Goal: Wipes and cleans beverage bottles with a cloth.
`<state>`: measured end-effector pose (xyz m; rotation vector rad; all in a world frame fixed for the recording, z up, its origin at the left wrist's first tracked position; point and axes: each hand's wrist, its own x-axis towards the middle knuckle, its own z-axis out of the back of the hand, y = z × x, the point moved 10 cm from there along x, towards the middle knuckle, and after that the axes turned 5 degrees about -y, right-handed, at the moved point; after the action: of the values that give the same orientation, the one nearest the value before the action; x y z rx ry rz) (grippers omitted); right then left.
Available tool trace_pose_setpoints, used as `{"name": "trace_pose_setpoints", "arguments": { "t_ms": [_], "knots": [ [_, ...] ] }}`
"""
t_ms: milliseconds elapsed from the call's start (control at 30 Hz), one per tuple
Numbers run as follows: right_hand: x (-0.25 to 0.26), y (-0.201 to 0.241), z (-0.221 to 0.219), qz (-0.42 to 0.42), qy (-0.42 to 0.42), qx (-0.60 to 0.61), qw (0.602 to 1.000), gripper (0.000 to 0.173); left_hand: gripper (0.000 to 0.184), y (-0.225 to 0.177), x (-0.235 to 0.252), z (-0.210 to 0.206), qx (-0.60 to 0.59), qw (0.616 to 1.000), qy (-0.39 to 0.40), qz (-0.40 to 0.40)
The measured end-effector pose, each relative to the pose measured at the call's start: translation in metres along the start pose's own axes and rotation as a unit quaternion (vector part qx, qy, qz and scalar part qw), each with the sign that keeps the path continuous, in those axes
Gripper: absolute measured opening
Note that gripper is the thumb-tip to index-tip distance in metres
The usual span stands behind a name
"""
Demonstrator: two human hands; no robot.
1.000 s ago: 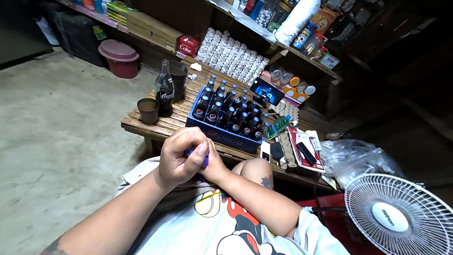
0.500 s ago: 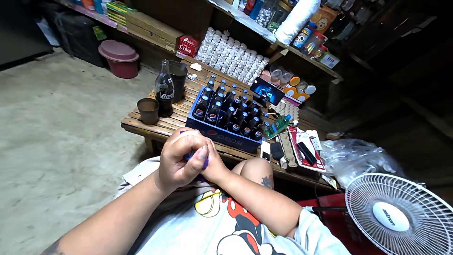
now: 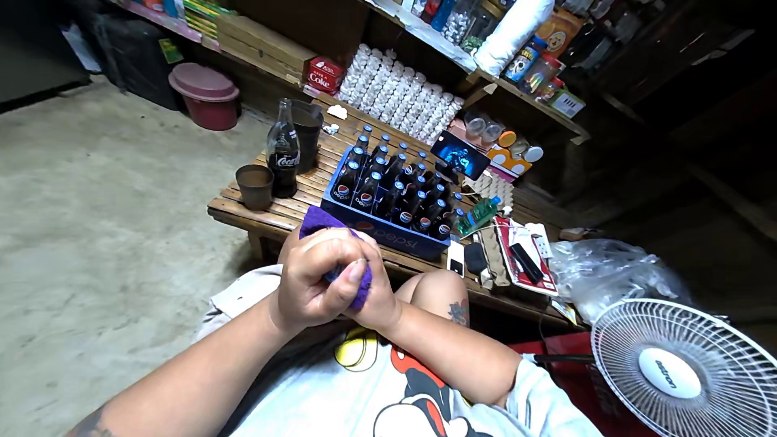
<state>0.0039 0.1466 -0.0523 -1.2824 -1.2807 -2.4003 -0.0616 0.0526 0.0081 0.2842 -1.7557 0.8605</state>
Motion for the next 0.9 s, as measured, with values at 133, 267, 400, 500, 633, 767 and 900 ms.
{"name": "trace_pose_setpoints", "arguments": {
  "t_ms": [133, 267, 400, 500, 633, 767, 900],
  "knots": [
    [0.000, -0.005, -0.004, -0.014, 0.018, -0.030, 0.999, 0.071, 0.027, -0.002, -0.003, -0.002, -0.012, 1.000, 0.006, -0.007],
    [-0.001, -0.012, -0.007, -0.027, 0.029, -0.056, 0.998, 0.073, 0.029, -0.003, -0.003, 0.002, -0.005, 1.000, -0.005, -0.006],
    [-0.002, -0.020, -0.009, -0.060, 0.044, -0.050, 0.996, 0.073, 0.029, -0.003, -0.004, 0.003, -0.003, 1.000, -0.007, -0.004],
    [-0.003, -0.026, -0.010, -0.079, 0.050, -0.044, 0.995, 0.074, 0.029, -0.004, -0.005, 0.003, -0.002, 1.000, -0.005, -0.005],
    [-0.005, -0.038, -0.012, -0.117, 0.066, -0.039, 0.990, 0.075, 0.029, -0.005, -0.006, 0.004, 0.001, 1.000, -0.005, -0.009],
    [-0.008, -0.056, -0.015, -0.191, 0.105, -0.040, 0.975, 0.078, 0.027, -0.008, -0.006, 0.002, 0.002, 1.000, 0.004, -0.021],
    [-0.012, -0.068, -0.016, -0.218, 0.120, -0.032, 0.968, 0.082, 0.026, -0.008, -0.006, 0.001, -0.001, 1.000, 0.010, -0.019]
  ]
}}
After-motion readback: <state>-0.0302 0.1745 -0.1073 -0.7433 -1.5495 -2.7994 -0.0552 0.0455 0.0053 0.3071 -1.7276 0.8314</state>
